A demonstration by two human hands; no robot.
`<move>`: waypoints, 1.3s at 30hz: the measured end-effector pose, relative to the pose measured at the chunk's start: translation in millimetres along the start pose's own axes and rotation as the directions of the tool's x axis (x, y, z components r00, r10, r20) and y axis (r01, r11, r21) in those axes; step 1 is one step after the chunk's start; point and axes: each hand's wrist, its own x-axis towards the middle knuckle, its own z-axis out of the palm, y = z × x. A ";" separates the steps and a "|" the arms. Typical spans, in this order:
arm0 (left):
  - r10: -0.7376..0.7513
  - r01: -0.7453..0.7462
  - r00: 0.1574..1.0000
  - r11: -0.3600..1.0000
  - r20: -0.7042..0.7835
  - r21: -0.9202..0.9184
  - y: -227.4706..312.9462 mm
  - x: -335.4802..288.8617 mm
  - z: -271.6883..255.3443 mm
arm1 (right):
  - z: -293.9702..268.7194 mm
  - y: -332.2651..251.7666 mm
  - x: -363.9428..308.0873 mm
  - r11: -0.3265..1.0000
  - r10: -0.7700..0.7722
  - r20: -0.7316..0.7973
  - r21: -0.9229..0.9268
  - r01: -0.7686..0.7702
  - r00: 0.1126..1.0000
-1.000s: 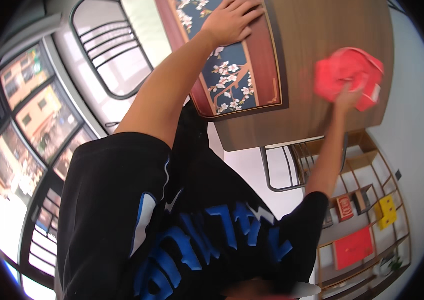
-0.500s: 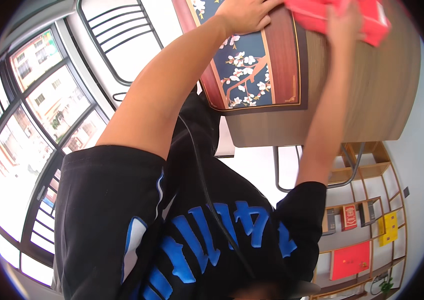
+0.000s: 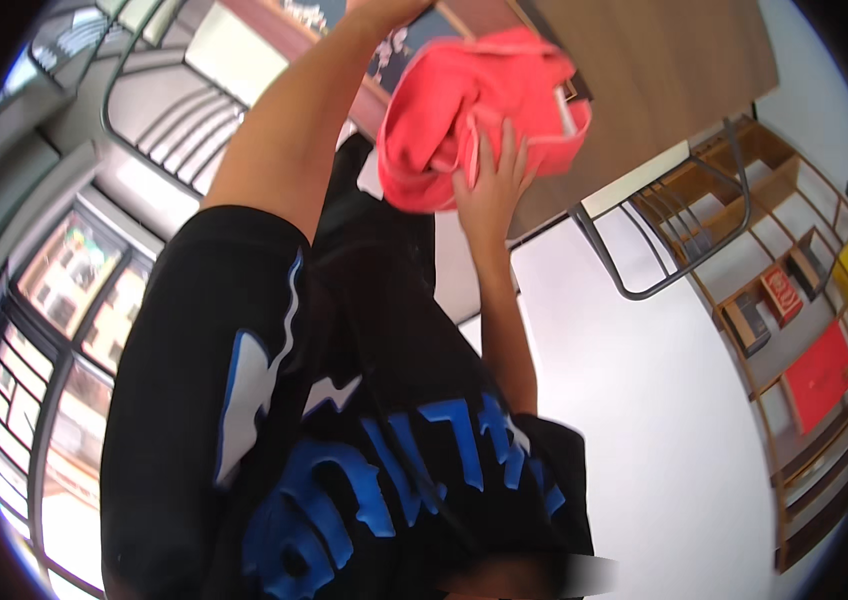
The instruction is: Cleaning and wiping down a wooden dining table and window sill with a red cloth.
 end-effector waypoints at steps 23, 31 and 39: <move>0.525 0.951 0.302 -0.108 0.796 -0.290 86.9 -184.7 -106.6 | -12.8 -46.9 -89.9 -0.534 0.352 0.311 0.841 -0.083 0.883; -0.020 0.645 0.758 0.180 0.653 -0.743 37.9 -76.6 -120.1 | -23.7 -17.9 -31.9 0.163 0.372 0.353 0.886 -0.435 0.858; -0.078 0.088 0.951 0.996 0.300 -0.021 70.8 -36.7 -89.3 | 29.3 38.7 -55.4 0.843 0.504 -0.434 0.437 -0.315 0.746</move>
